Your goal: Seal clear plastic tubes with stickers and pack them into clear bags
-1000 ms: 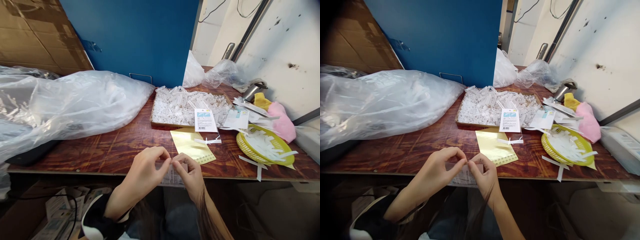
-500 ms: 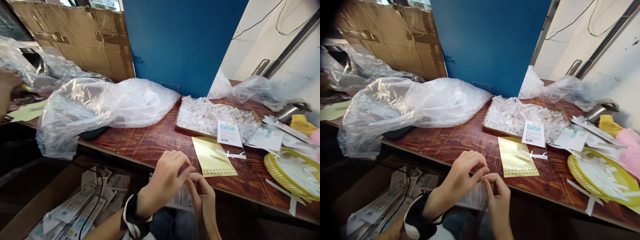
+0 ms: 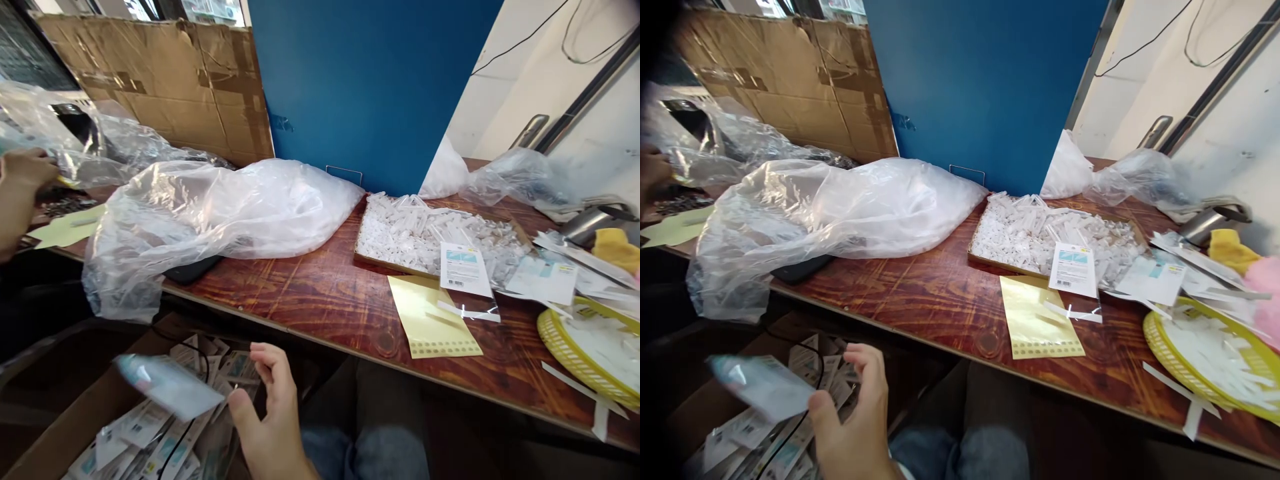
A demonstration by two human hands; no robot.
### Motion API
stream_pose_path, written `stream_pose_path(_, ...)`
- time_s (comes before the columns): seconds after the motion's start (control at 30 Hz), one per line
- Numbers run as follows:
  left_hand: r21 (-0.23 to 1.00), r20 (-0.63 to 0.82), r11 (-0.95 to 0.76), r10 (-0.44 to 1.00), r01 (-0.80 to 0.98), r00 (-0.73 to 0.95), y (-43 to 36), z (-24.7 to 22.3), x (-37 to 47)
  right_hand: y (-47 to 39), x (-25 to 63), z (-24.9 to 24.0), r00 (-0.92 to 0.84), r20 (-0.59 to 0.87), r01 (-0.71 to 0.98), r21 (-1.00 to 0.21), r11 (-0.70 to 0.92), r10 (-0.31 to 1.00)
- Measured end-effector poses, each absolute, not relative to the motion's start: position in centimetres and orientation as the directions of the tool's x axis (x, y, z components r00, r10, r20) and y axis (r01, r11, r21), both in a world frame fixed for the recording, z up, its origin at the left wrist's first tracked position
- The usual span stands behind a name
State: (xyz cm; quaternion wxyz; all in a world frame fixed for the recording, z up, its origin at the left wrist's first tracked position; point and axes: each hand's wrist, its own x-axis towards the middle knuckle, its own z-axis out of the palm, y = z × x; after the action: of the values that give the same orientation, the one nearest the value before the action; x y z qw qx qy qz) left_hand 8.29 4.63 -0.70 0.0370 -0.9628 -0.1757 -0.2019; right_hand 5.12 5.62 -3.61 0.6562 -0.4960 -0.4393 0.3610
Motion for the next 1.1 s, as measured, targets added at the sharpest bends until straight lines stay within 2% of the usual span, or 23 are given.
stream_pose_path(0.07,0.065,0.403,-0.907,0.406,0.417,0.820,3.9,-1.2,9.4,4.5,6.6,-3.8,0.428,0.129,-0.052,-0.985,0.166,0.894)
stream_pose_path(0.13,0.285,0.397,-0.849,0.528,0.446,0.751,2.9,-1.3,10.9,2.9,10.4,-3.5,0.480,0.106,-0.004,-0.992,0.123,0.871)
stream_pose_path(0.2,0.521,0.395,-0.798,0.540,0.303,0.743,2.2,-1.2,11.8,1.2,15.6,-2.7,0.492,0.183,0.148,-0.981,0.125,0.851)
stream_pose_path(0.27,0.589,0.434,-0.796,0.456,0.138,0.777,2.2,-0.9,11.8,-0.3,21.2,-1.8,0.584,0.282,0.366,-0.928,0.064,0.761)
stream_pose_path(0.33,0.593,0.471,-0.804,0.388,0.041,0.792,3.2,-0.6,11.4,-1.5,26.6,-1.0,0.631,0.465,0.633,-0.772,-0.065,0.621)
stream_pose_path(0.4,0.633,0.478,-0.774,0.378,-0.013,0.793,4.7,-0.3,11.2,-2.3,31.2,-0.4,0.554,0.654,0.821,-0.532,-0.207,0.515)
stream_pose_path(0.47,0.707,0.426,-0.707,0.425,-0.001,0.799,6.2,-0.1,11.6,-2.6,34.7,-0.2,0.456,0.685,0.886,-0.295,-0.357,0.568)
stream_pose_path(0.53,0.788,0.306,-0.611,0.496,0.076,0.813,7.3,0.0,12.4,-2.6,36.8,0.0,0.376,0.625,0.908,-0.103,-0.406,0.684)
stream_pose_path(0.63,0.885,0.119,-0.432,0.568,0.172,0.815,8.7,-0.2,13.8,-2.1,38.2,0.4,0.261,0.560,0.940,0.038,-0.339,0.786)
stream_pose_path(0.73,0.950,0.014,-0.258,0.597,0.176,0.802,10.4,-0.2,15.8,-1.2,38.3,0.7,0.165,0.636,0.971,0.030,-0.237,0.754)
stream_pose_path(0.87,0.976,-0.174,-0.015,0.541,0.216,0.823,12.7,0.9,19.0,0.1,37.0,0.7,0.107,0.765,0.994,-0.099,-0.048,0.636)
stream_pose_path(0.93,0.974,-0.222,0.088,0.531,0.207,0.818,13.1,1.7,19.8,0.4,35.4,0.4,0.080,0.814,0.985,-0.155,0.082,0.575)
stream_pose_path(1.03,0.977,-0.211,0.112,0.578,0.180,0.788,13.0,2.4,18.6,0.2,32.2,-0.2,0.011,0.846,0.953,-0.171,0.251,0.533)
stream_pose_path(1.1,0.974,-0.216,0.081,0.626,0.213,0.750,12.6,2.1,16.5,-0.2,30.1,-0.9,-0.042,0.818,0.932,-0.176,0.318,0.574)
